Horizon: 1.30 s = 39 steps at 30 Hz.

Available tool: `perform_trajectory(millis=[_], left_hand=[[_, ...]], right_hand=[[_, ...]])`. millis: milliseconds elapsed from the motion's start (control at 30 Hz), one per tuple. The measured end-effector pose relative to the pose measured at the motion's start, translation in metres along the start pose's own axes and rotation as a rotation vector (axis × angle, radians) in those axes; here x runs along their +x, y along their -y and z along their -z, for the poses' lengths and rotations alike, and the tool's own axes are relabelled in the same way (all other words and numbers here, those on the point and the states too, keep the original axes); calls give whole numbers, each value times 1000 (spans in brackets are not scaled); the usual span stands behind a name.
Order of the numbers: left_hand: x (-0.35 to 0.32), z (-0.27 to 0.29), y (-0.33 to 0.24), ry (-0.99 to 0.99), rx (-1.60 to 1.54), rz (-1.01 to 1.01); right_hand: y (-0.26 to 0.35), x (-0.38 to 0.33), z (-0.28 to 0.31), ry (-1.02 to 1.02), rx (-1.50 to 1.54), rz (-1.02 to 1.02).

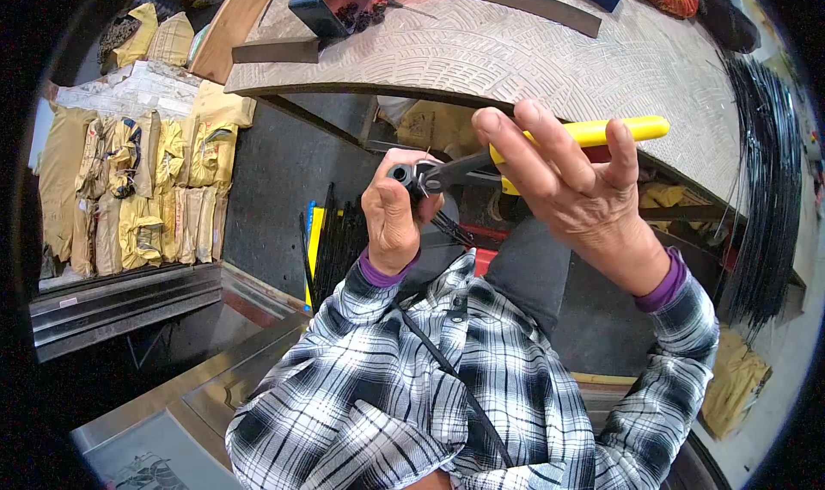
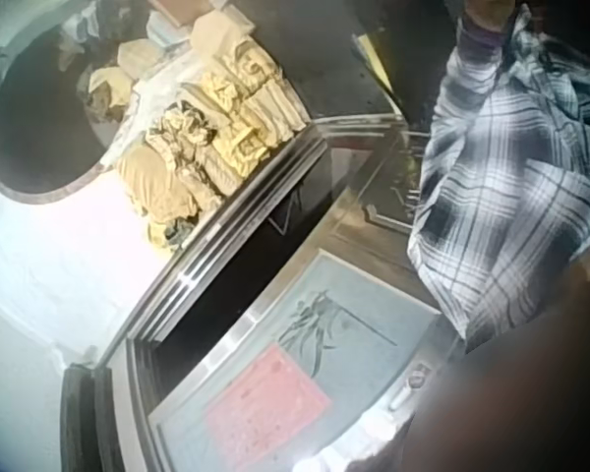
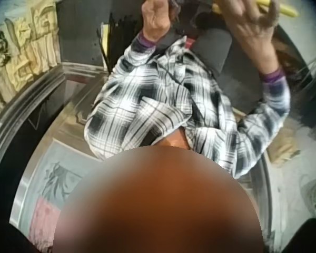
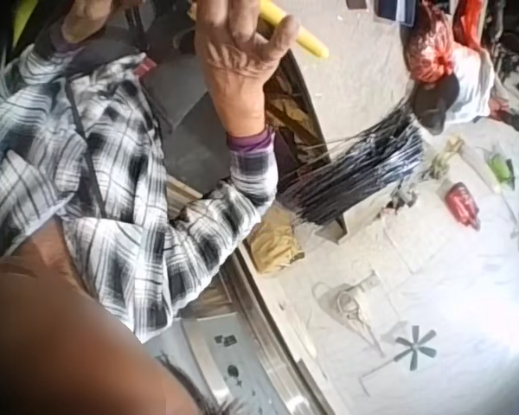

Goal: Bundling multiple black wires together into a plastic connector and securing them using pliers.

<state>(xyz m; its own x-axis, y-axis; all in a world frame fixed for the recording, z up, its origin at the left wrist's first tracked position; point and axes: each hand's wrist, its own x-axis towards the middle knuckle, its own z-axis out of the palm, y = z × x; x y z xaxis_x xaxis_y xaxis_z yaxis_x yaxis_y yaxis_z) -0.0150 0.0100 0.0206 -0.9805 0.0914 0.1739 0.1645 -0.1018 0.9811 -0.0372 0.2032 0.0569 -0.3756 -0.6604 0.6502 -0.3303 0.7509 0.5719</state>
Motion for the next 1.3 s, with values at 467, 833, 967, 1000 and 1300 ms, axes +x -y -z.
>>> perform_trajectory(millis=[467,833,967,1000,1300], left_hand=[[-11,18,-1,755,43,-297],[-25,6,3,566,126,-173],[-26,-4,3,505,76,-171],[-24,-4,4,519,78,-169],[-8,4,8,920,-64,-211]], right_hand=[[-52,-18,39,1518,2057,-314],[-18,-45,72,881,916,-68],[-15,-48,69,574,559,-108],[-16,-50,68,554,570,-100],[-30,-72,56,1465,2546,-723]])
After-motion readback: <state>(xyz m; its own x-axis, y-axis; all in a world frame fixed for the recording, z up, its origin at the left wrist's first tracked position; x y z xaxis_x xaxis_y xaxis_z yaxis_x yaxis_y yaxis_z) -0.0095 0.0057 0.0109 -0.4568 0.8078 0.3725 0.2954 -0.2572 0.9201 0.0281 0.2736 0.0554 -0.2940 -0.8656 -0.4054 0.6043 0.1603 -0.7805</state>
